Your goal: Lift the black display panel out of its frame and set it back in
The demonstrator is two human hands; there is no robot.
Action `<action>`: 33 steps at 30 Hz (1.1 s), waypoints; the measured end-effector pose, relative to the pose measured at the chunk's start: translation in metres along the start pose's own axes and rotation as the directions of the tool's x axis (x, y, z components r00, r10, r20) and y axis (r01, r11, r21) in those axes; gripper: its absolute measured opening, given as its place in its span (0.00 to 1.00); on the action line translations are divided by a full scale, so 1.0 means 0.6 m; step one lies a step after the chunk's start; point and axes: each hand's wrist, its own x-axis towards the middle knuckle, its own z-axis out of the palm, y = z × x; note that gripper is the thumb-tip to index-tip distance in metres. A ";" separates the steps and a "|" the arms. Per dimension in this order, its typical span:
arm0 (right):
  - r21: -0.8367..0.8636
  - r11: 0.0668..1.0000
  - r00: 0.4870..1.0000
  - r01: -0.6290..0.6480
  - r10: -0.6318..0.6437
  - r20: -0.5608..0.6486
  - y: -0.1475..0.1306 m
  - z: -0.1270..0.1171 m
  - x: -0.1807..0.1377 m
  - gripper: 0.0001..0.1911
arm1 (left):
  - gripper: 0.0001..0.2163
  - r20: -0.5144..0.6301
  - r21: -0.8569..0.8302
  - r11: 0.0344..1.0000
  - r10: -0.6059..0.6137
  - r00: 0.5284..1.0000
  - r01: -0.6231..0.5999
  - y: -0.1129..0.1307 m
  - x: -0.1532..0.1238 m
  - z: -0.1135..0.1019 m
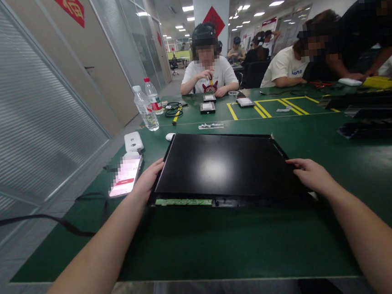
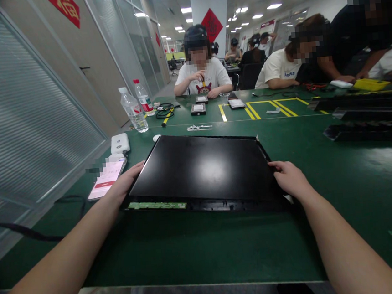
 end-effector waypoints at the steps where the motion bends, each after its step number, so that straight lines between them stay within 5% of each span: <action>1: 0.001 1.000 1.000 0.005 -0.005 0.001 0.000 0.000 0.000 0.28 | 0.32 0.021 -0.012 1.000 -0.007 1.000 0.008 -0.002 0.002 -0.001; 6: -0.022 1.000 0.999 -0.015 0.016 0.028 -0.003 -0.002 -0.002 0.28 | 0.47 -0.015 0.050 0.999 0.004 1.000 -0.003 -0.005 0.000 -0.005; 15: -0.030 1.000 1.000 0.001 -0.001 0.013 -0.013 -0.007 -0.010 0.28 | 0.22 0.058 0.118 0.993 0.018 0.998 -0.025 -0.002 -0.012 -0.004; 24: -0.083 0.995 0.998 0.061 -0.064 -0.029 -0.020 -0.012 -0.016 0.25 | 0.20 0.053 0.158 0.987 0.030 0.998 -0.038 0.005 -0.009 -0.011; 29: -0.070 0.995 0.996 0.078 -0.080 -0.027 -0.017 -0.012 -0.015 0.25 | 0.15 0.069 0.109 0.980 0.158 0.985 -0.165 0.003 -0.012 -0.007; 33: -0.073 0.996 0.998 0.053 -0.054 -0.021 -0.021 -0.012 -0.017 0.25 | 0.23 0.151 0.097 0.956 0.262 0.953 -0.277 0.001 -0.020 -0.009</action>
